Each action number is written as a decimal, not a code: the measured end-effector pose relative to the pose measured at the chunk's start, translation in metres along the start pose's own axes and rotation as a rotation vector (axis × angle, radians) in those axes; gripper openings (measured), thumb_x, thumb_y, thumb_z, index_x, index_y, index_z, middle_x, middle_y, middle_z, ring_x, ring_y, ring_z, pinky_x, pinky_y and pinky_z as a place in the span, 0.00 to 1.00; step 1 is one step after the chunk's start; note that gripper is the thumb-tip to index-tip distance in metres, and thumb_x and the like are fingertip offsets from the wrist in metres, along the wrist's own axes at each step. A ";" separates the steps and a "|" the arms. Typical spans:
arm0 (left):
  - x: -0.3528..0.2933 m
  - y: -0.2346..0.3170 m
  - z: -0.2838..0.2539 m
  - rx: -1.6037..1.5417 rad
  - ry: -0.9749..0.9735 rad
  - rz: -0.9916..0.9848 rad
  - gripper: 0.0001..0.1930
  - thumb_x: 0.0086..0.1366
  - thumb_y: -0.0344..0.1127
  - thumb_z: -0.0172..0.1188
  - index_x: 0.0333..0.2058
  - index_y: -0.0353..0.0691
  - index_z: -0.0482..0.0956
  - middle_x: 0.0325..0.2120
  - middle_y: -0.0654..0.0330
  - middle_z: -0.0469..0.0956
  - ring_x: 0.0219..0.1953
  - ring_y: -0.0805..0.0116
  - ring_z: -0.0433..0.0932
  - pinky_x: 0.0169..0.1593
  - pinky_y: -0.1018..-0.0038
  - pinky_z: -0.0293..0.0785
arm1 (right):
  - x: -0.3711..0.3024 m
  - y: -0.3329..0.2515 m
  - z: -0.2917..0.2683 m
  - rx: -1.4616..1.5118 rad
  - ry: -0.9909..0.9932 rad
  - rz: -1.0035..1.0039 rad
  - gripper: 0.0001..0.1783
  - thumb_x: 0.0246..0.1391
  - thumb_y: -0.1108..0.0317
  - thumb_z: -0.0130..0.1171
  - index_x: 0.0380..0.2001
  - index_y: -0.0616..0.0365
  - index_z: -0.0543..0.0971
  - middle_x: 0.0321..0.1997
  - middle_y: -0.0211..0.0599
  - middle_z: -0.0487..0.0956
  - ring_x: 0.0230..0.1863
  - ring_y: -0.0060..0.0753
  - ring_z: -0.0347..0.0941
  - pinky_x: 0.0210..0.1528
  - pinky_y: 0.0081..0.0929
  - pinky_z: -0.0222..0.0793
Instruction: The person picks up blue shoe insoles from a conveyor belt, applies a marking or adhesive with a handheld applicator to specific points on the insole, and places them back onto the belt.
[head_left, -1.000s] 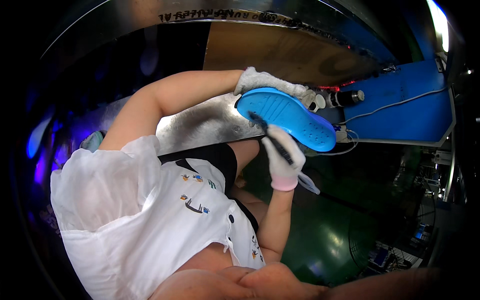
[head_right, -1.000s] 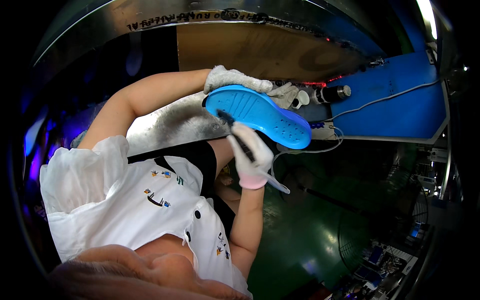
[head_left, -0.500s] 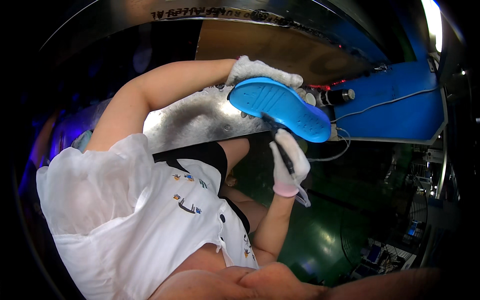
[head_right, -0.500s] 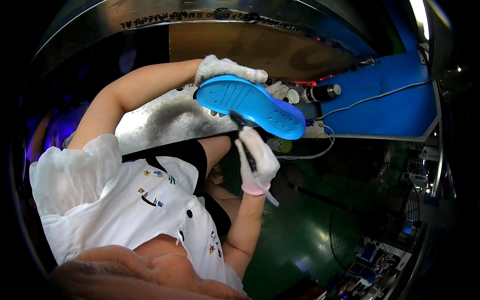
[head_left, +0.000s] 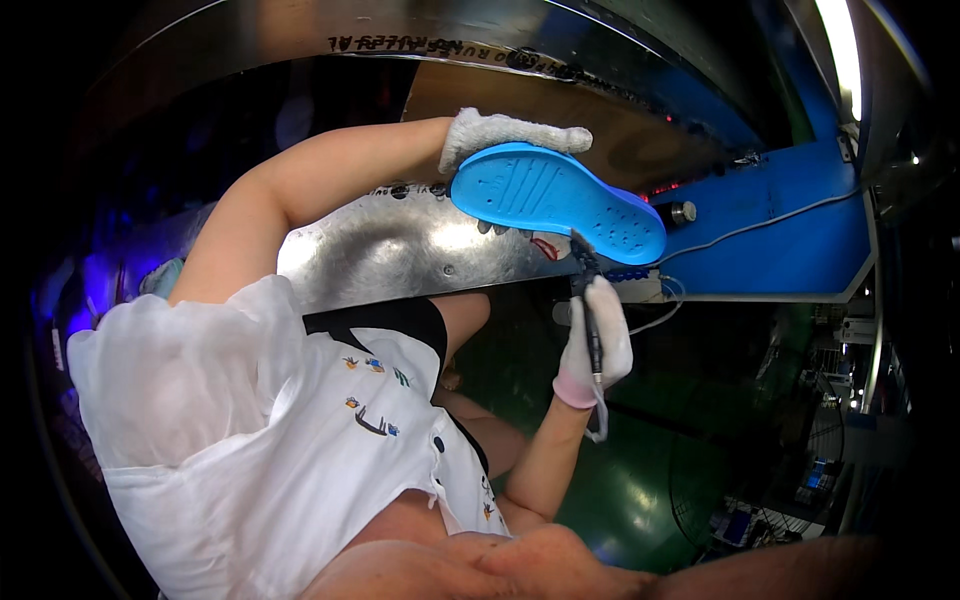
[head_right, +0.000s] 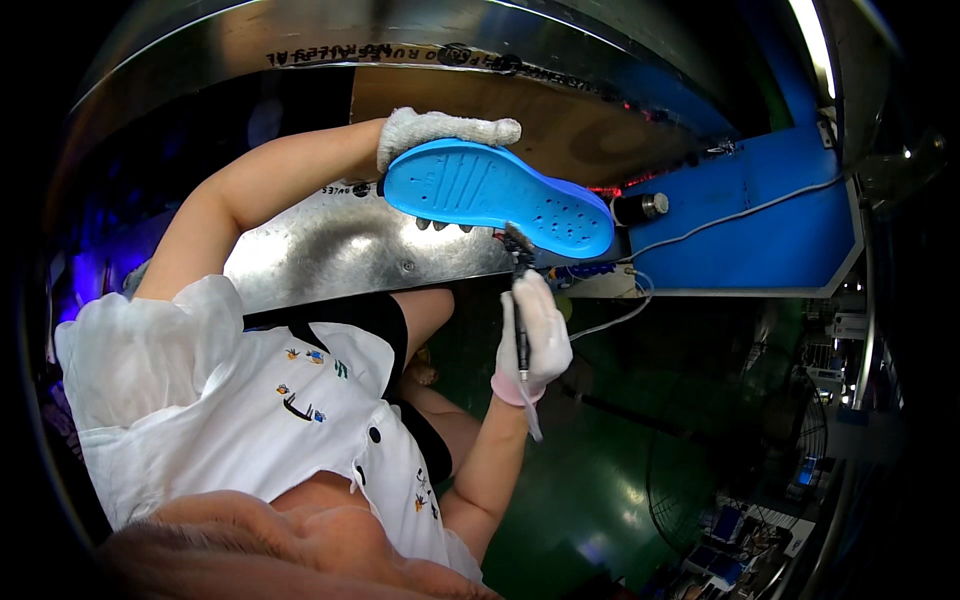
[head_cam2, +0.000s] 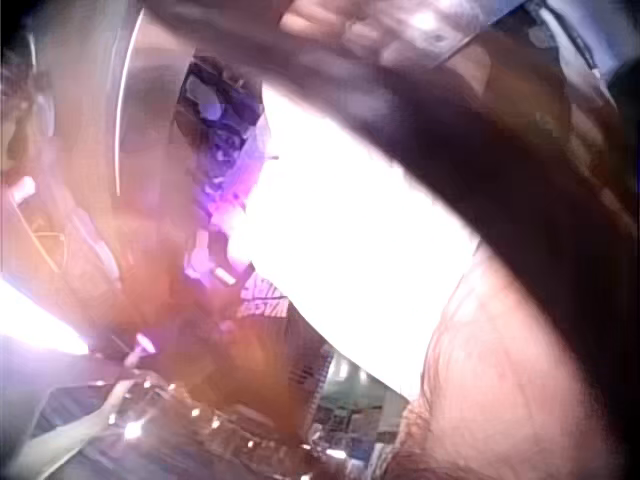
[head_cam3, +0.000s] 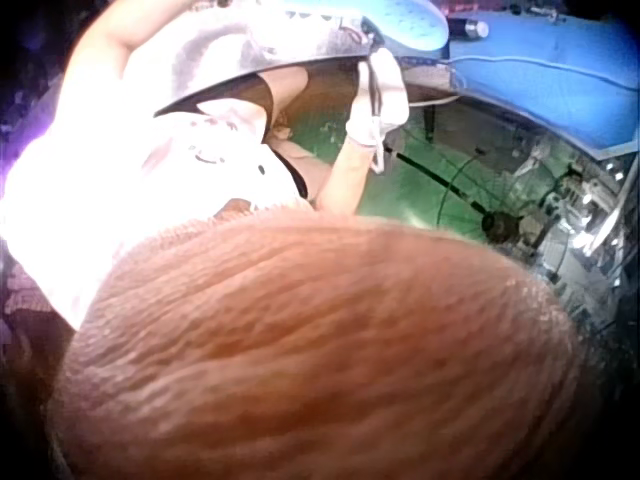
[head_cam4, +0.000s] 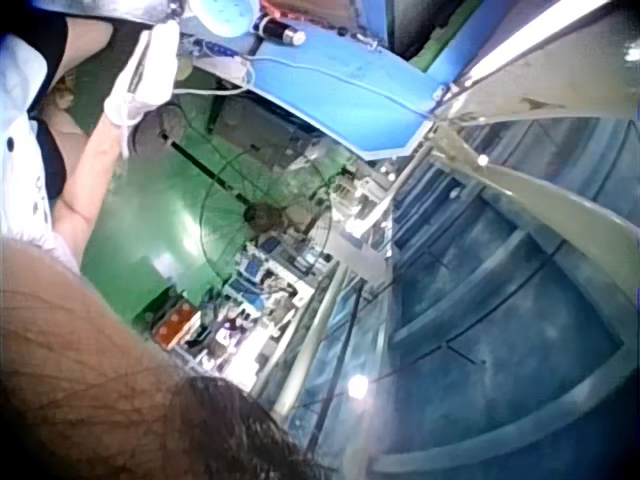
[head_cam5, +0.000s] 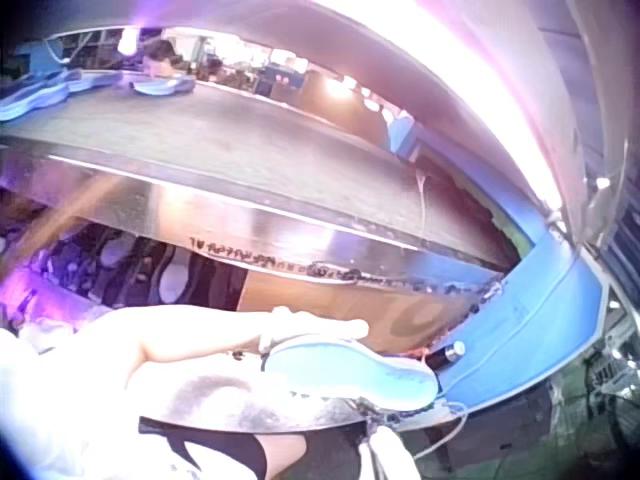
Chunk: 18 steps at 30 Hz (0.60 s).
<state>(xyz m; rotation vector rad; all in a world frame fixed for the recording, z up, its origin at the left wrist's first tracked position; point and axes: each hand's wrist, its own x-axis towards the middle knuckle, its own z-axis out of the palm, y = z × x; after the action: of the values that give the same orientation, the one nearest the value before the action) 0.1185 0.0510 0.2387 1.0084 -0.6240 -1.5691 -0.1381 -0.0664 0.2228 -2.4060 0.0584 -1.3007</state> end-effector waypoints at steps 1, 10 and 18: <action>0.002 0.004 0.005 0.006 -0.006 -0.004 0.45 0.60 0.74 0.46 0.52 0.31 0.75 0.30 0.41 0.80 0.21 0.54 0.82 0.19 0.63 0.81 | 0.005 -0.010 -0.008 -0.051 -0.096 -0.082 0.15 0.41 0.77 0.70 0.37 0.58 0.84 0.41 0.43 0.83 0.31 0.39 0.79 0.34 0.27 0.76; -0.009 -0.005 0.011 0.188 0.149 0.350 0.29 0.66 0.55 0.55 0.60 0.45 0.71 0.50 0.55 0.78 0.48 0.64 0.81 0.54 0.68 0.78 | 0.015 -0.013 0.011 0.199 -0.130 -0.087 0.15 0.39 0.77 0.70 0.35 0.55 0.83 0.40 0.39 0.84 0.30 0.36 0.79 0.31 0.23 0.74; -0.031 0.017 0.020 0.243 0.191 0.055 0.30 0.66 0.58 0.54 0.59 0.44 0.72 0.48 0.54 0.79 0.47 0.65 0.81 0.53 0.68 0.78 | 0.010 -0.005 0.000 0.248 -0.089 0.075 0.15 0.38 0.83 0.69 0.34 0.62 0.83 0.39 0.44 0.84 0.35 0.40 0.80 0.39 0.28 0.75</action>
<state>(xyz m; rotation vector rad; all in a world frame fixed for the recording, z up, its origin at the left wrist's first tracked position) 0.1106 0.0740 0.2707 1.2942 -0.7137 -1.3516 -0.1334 -0.0638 0.2326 -2.2248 -0.0366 -1.0964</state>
